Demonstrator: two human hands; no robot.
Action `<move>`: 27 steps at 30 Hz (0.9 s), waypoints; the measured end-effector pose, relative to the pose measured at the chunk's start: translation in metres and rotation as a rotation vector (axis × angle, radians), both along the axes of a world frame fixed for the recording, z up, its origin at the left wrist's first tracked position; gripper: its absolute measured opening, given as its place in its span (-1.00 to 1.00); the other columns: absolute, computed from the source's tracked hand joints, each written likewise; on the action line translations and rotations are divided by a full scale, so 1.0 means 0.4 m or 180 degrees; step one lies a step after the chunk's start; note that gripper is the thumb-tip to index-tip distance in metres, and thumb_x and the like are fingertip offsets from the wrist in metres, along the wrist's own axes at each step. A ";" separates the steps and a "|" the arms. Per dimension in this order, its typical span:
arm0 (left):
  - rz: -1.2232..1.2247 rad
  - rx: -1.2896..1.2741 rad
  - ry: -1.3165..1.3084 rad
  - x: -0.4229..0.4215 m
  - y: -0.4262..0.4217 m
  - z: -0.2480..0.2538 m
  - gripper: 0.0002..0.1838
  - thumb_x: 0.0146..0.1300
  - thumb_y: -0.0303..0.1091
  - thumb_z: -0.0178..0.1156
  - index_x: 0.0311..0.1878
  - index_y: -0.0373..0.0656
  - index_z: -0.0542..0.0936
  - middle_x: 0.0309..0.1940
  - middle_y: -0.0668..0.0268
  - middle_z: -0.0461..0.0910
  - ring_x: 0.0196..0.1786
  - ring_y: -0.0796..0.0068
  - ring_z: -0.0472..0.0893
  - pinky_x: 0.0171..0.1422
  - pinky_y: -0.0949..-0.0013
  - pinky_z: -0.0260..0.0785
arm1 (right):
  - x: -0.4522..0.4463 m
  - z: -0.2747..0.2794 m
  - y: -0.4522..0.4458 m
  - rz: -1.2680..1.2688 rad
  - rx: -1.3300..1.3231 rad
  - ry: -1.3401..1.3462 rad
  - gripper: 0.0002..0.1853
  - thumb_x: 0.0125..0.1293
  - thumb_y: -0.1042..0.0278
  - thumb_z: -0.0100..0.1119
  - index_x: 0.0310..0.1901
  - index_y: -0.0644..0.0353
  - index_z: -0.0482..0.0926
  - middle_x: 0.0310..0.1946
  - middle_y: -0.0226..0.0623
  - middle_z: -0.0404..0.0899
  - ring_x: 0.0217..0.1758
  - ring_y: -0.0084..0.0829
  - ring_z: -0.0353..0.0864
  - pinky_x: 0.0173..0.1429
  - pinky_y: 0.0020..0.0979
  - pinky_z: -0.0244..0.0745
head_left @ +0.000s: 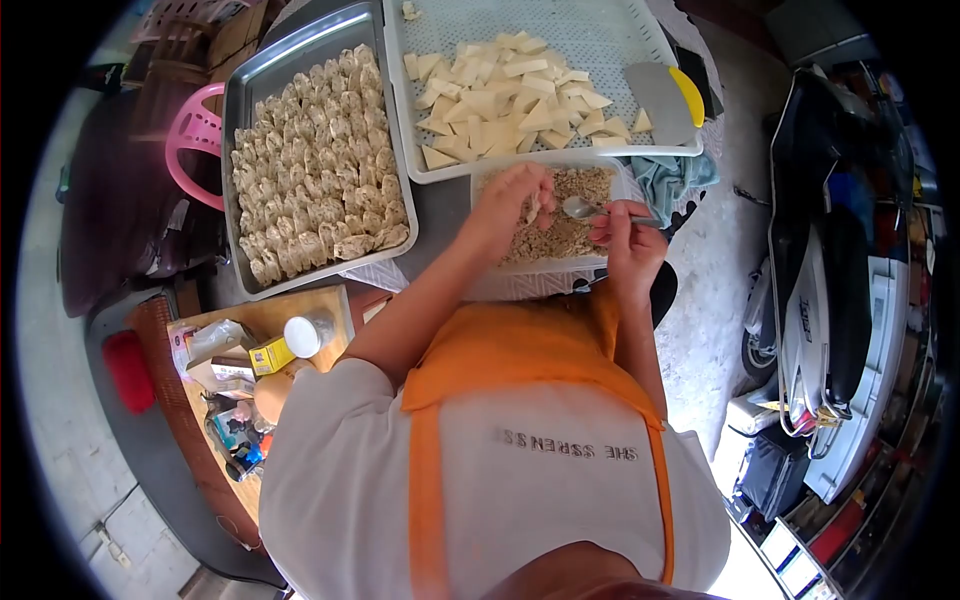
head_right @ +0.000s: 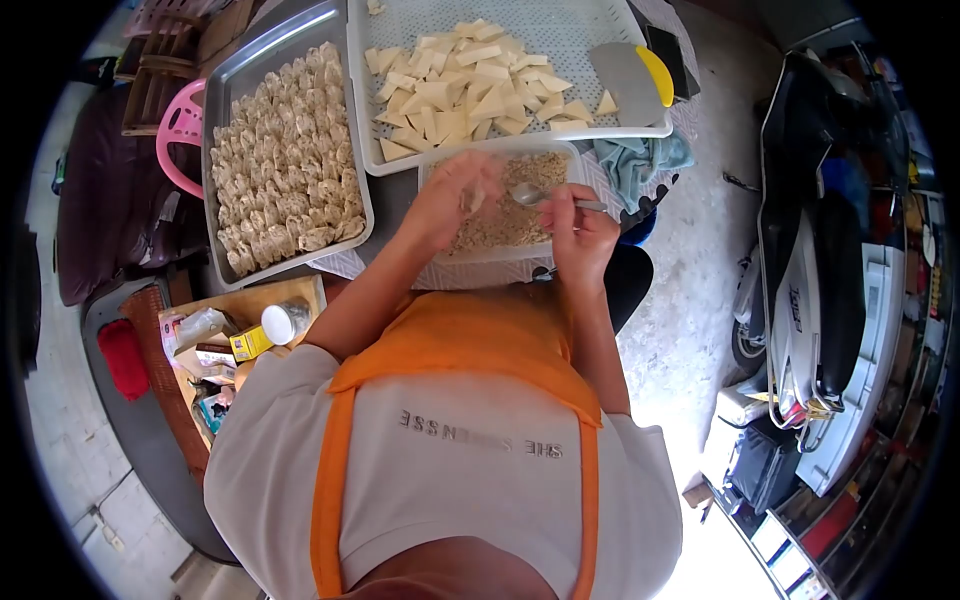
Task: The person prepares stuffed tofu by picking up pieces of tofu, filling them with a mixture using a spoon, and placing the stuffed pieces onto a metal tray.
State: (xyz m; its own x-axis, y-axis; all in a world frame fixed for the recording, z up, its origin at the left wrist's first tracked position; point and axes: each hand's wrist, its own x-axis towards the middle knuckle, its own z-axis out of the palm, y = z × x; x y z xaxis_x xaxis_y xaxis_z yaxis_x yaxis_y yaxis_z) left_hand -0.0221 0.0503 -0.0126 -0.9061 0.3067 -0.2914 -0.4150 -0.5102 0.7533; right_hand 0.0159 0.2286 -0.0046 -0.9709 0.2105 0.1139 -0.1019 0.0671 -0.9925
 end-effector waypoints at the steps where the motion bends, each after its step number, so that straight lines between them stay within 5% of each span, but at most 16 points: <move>1: -0.0029 0.0224 -0.0322 -0.001 -0.012 0.029 -0.71 0.46 -0.12 -0.07 -0.30 -0.10 0.45 -0.54 0.44 0.34 -0.58 0.63 0.27 -0.60 0.55 0.05 | 0.001 -0.002 -0.005 0.0031 0.0096 0.0005 -0.84 0.40 0.46 0.09 -0.26 0.40 0.57 -0.49 -0.27 0.63 -0.54 -0.59 0.60 -0.44 -0.58 0.51; 5: -0.0144 0.0286 -0.0796 -0.002 -0.029 0.036 -0.57 0.48 -0.05 -0.13 -0.50 -0.08 0.34 -0.67 0.45 0.25 -0.73 0.61 0.15 -0.74 0.55 -0.13 | 0.003 0.000 -0.022 0.0108 0.0337 0.0035 -0.82 0.39 0.47 0.10 -0.30 0.43 0.57 -0.51 -0.29 0.63 -0.53 -0.58 0.63 -0.44 -0.58 0.52; 11: -0.0027 -0.0489 -0.0350 0.018 0.004 0.095 -0.53 0.49 -0.02 -0.14 -0.55 -0.06 0.31 -0.72 0.43 0.25 -0.75 0.63 0.19 -0.76 0.56 -0.07 | 0.004 -0.006 -0.020 0.0129 0.0620 0.0076 -0.82 0.38 0.46 0.10 -0.32 0.41 0.57 -0.55 -0.31 0.62 -0.52 -0.59 0.64 -0.43 -0.58 0.52; 14: -0.0441 0.0027 -0.0235 0.013 -0.032 0.042 -0.53 0.50 -0.05 -0.15 -0.54 -0.09 0.32 -0.73 0.41 0.27 -0.75 0.61 0.24 -0.76 0.53 -0.02 | 0.003 -0.013 -0.020 0.0134 0.0795 0.0098 -0.83 0.37 0.45 0.12 -0.33 0.37 0.58 -0.58 -0.32 0.62 -0.52 -0.60 0.65 -0.43 -0.58 0.52; 20: 0.0611 -0.0013 -0.0611 0.007 0.017 0.063 -0.55 0.46 -0.01 -0.07 -0.52 -0.07 0.31 -0.76 0.41 0.23 -0.77 0.59 0.22 -0.75 0.52 -0.04 | 0.003 -0.008 -0.020 0.0165 0.1135 0.0249 -0.82 0.36 0.51 0.11 -0.34 0.47 0.59 -0.49 -0.27 0.63 -0.57 -0.59 0.60 -0.49 -0.59 0.48; 27: -0.0230 0.0414 -0.0396 0.000 -0.029 0.025 -0.57 0.50 -0.06 -0.13 -0.52 -0.04 0.30 -0.69 0.45 0.20 -0.72 0.61 0.16 -0.68 0.52 -0.04 | 0.002 -0.019 -0.019 0.0049 0.1172 0.0382 -0.89 0.29 0.49 0.20 -0.37 0.35 0.59 -0.59 -0.29 0.63 -0.57 -0.56 0.65 -0.48 -0.57 0.51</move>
State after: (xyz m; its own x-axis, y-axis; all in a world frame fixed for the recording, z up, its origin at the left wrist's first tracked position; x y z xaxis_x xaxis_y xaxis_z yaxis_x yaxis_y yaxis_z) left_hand -0.0219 0.0387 -0.0027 -0.8398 0.4119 -0.3535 -0.5398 -0.5655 0.6235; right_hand 0.0165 0.2210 -0.0122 -0.9489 0.1198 0.2921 -0.2196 0.4142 -0.8833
